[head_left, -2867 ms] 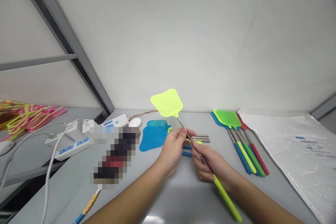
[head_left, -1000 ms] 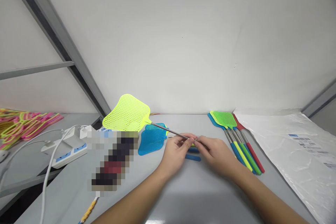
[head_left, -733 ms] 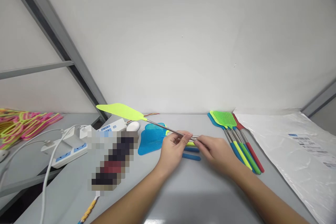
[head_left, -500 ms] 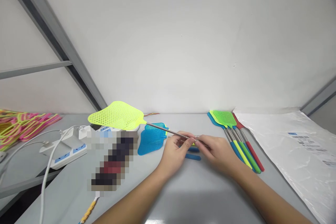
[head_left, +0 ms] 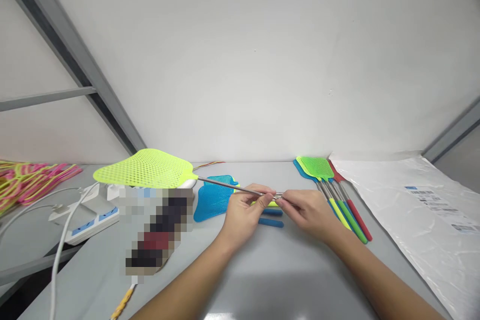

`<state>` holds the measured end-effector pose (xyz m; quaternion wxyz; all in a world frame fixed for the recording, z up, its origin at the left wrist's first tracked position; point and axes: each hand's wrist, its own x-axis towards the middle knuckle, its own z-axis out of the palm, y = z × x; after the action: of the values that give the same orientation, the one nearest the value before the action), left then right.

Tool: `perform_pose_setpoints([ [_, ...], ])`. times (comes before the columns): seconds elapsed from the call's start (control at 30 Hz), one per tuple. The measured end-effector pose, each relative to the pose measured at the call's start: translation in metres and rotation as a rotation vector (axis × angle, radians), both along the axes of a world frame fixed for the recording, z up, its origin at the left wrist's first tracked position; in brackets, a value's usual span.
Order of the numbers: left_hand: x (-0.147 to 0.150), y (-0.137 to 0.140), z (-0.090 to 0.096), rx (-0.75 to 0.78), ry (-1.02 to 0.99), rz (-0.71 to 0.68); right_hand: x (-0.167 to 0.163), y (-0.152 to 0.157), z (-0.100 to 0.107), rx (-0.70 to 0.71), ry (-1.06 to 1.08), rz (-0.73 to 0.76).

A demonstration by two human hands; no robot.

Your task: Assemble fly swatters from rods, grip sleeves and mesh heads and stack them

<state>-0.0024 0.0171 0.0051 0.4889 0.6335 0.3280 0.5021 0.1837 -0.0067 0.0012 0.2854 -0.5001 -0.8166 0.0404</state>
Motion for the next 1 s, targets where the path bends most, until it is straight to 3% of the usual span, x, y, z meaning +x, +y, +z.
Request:
perform_pose_setpoints([
  [0.23,-0.023,0.015,0.015,0.05,-0.027,0.308,0.013,0.004,0.005,-0.011,0.0,-0.073],
  [0.37,-0.027,0.016,0.016,0.053,-0.076,0.388,0.012,0.003,0.006,-0.016,-0.005,-0.078],
  [0.5,-0.021,0.013,0.01,-0.015,-0.124,0.325,0.013,0.003,0.004,-0.016,-0.026,-0.094],
  [0.77,0.003,0.002,-0.01,-0.154,-0.022,-0.076,0.013,0.002,-0.003,0.017,-0.123,-0.06],
  [1.0,0.002,0.004,-0.011,-0.106,0.027,0.068,0.014,0.005,0.0,-0.022,-0.092,-0.046],
])
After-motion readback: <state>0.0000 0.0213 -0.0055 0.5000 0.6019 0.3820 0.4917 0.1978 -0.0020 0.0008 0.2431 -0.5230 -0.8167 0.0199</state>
